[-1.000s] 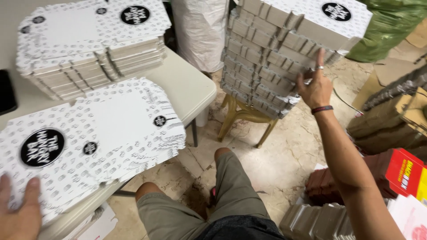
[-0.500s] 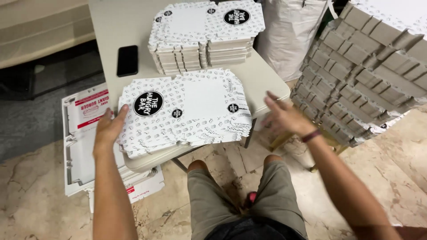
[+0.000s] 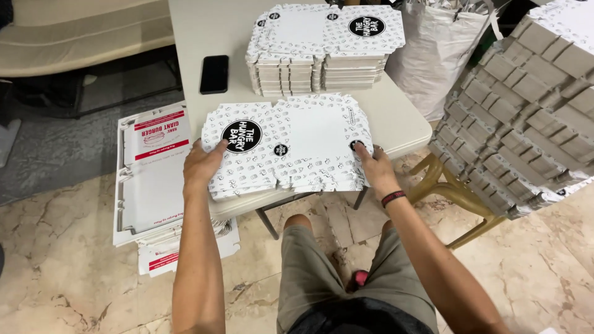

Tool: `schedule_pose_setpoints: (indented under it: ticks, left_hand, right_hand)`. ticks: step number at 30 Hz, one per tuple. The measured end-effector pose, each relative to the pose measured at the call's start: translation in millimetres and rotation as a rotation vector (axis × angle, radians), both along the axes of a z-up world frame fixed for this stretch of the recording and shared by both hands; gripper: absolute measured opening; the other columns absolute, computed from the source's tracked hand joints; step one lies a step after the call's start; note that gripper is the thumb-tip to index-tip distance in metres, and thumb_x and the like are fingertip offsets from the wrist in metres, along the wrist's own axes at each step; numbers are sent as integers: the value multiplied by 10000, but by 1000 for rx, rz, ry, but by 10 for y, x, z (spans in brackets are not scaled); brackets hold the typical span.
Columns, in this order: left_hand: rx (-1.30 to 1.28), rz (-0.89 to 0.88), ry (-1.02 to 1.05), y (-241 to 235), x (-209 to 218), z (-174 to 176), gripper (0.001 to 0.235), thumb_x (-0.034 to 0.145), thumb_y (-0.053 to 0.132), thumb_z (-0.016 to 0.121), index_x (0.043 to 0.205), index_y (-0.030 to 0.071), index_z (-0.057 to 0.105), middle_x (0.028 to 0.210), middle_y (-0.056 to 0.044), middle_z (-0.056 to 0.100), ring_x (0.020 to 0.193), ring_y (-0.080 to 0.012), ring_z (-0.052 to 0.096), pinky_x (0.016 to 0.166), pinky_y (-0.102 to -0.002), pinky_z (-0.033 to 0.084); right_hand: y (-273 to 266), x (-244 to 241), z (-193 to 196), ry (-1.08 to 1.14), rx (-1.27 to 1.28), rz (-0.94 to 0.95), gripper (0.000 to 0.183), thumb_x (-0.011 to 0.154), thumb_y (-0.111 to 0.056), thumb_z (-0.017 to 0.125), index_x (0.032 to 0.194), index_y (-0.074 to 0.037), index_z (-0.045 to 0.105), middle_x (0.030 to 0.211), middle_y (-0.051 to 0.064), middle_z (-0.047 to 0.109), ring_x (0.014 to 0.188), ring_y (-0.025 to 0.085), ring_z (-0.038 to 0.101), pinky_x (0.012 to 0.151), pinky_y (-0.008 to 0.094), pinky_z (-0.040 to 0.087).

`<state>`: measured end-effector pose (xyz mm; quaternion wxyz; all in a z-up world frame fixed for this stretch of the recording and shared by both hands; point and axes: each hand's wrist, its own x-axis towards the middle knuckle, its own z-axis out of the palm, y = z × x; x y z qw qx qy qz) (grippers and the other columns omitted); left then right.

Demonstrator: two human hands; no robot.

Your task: Moving stacks of flat-packed cardboard boxes from a large pile to a table and inspecting them.

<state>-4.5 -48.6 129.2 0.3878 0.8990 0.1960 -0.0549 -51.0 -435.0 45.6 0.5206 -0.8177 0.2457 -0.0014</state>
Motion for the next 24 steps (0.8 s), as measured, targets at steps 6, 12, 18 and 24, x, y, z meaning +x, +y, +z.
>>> schedule_pose_setpoints:
  ticks: [6, 12, 18, 24]
  left_hand:
    - [-72, -87, 88, -111, -636, 513, 857, 979, 564, 546, 1622, 55, 295, 1609, -257, 371, 1529, -387, 288, 1234, -543, 268]
    - [-129, -126, 232, 8, -657, 395, 985, 979, 669, 492, 1627, -8, 190, 1609, -341, 296, 1449, -476, 392, 1167, -664, 309]
    - [-255, -38, 335, 205, -1067, 535, 982, 948, 610, 580, 1591, -72, 288, 1572, -384, 360, 1488, -528, 302, 1155, -740, 216]
    - [-683, 252, -24, 351, -1297, 176, 537, 867, 124, 689, 1383, -9, 625, 1290, -190, 701, 1137, -270, 654, 987, -391, 504]
  right_hand:
    - [417, -979, 765, 86, 397, -81, 987, 868, -561, 685, 1563, 61, 364, 1508, 390, 415, 1436, 532, 354, 1157, 707, 217]
    - [-70, -502, 119, 88, 652, -107, 866, 879, -504, 762, 1467, 70, 487, 1288, 239, 638, 1225, 342, 619, 1021, 524, 485]
    - [230, -989, 371, 53, 566, -110, 933, 773, -447, 883, 1363, 149, 475, 1245, 392, 575, 1245, 456, 581, 1062, 614, 450]
    - [159, -738, 799, -160, 698, 140, 464, 824, -158, 736, 1248, 26, 689, 1145, 172, 760, 973, 264, 715, 832, 379, 578]
